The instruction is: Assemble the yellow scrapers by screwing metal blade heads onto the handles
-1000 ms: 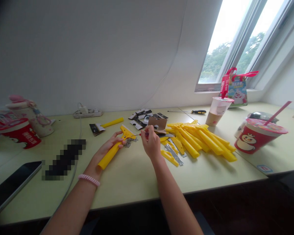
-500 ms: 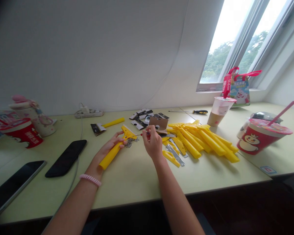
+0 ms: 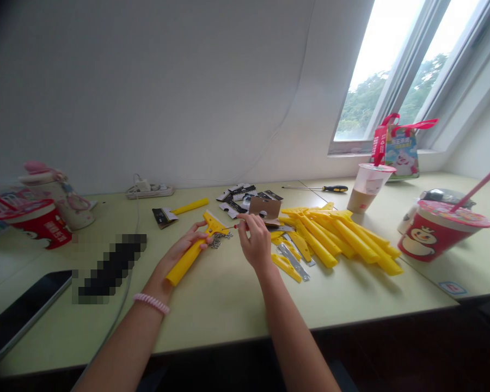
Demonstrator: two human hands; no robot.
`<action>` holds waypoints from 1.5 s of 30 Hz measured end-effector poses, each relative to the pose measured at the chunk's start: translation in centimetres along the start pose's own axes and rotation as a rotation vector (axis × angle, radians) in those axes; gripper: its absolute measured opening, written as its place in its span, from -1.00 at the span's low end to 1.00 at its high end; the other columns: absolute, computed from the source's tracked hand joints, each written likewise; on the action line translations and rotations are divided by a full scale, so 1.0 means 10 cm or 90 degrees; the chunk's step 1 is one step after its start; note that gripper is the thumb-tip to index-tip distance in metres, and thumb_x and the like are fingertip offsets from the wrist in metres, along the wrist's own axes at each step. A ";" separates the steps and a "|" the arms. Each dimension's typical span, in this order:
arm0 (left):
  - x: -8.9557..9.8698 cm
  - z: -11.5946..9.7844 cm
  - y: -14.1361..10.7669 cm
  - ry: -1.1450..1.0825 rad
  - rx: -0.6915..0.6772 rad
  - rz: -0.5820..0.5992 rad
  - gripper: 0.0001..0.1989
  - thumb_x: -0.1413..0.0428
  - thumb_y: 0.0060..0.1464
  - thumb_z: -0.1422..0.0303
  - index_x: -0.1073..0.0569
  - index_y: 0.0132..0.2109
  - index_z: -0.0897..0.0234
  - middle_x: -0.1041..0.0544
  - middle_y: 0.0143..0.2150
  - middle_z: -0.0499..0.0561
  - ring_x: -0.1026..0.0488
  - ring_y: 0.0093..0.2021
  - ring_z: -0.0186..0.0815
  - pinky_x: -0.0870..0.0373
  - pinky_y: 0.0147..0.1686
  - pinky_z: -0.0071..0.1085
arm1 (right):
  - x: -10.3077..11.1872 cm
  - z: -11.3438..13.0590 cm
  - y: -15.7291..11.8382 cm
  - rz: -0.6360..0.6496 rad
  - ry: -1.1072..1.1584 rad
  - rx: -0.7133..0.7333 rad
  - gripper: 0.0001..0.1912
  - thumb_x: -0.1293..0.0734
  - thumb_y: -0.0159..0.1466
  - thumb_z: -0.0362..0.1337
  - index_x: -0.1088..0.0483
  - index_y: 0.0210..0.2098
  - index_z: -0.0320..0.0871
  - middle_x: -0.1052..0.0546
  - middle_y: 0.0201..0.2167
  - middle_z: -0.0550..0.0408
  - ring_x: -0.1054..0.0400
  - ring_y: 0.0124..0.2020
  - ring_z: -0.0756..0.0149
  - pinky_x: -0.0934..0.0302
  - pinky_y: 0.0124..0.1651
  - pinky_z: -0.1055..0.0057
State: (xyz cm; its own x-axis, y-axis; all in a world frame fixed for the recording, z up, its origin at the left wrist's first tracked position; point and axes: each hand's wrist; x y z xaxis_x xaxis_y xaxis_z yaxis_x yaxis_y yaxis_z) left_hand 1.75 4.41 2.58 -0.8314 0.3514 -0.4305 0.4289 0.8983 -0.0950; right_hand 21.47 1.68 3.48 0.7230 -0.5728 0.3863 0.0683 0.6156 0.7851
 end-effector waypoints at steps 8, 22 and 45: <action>-0.01 -0.01 0.00 0.001 0.000 -0.006 -0.44 -0.10 -0.15 0.53 -0.07 0.02 0.24 -0.38 -0.49 -0.06 -0.29 -0.60 -0.50 -0.17 -0.59 -0.60 | -0.01 -0.01 -0.02 0.029 -0.050 -0.090 -0.76 -0.08 0.26 -0.20 -0.31 -0.37 -0.13 -0.35 -0.65 0.20 -0.20 -0.63 0.44 0.04 -0.53 0.52; -0.07 -0.04 -0.05 0.029 0.005 -0.011 -0.47 -0.06 -0.11 0.52 -0.05 0.02 0.22 -0.37 -0.50 -0.05 -0.28 -0.61 -0.50 -0.16 -0.59 -0.61 | -0.03 -0.01 -0.02 -0.019 0.014 -0.056 -0.82 -0.20 0.20 -0.18 -0.17 -0.45 -0.13 -0.31 -0.64 0.23 -0.13 -0.65 0.50 -0.01 -0.54 0.57; -0.05 -0.03 -0.04 0.022 -0.014 -0.002 -0.45 -0.09 -0.13 0.52 -0.08 0.02 0.23 -0.39 -0.47 -0.03 -0.32 -0.58 -0.49 -0.20 -0.56 -0.61 | -0.02 -0.01 -0.01 0.005 0.040 -0.036 -0.81 -0.17 0.22 -0.17 -0.20 -0.45 -0.14 -0.36 -0.58 0.16 -0.19 -0.60 0.46 -0.07 -0.51 0.53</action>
State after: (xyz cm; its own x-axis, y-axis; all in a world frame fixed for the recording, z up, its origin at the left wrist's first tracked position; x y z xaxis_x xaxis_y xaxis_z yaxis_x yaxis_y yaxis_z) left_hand 1.86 3.95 3.09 -0.8445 0.3577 -0.3986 0.4190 0.9048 -0.0759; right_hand 21.44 1.74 3.25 0.7651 -0.5340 0.3599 0.1003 0.6510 0.7524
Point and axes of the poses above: each hand's wrist, its own y-axis towards the middle knuckle, its own x-axis out of the back of the hand, z = x × y
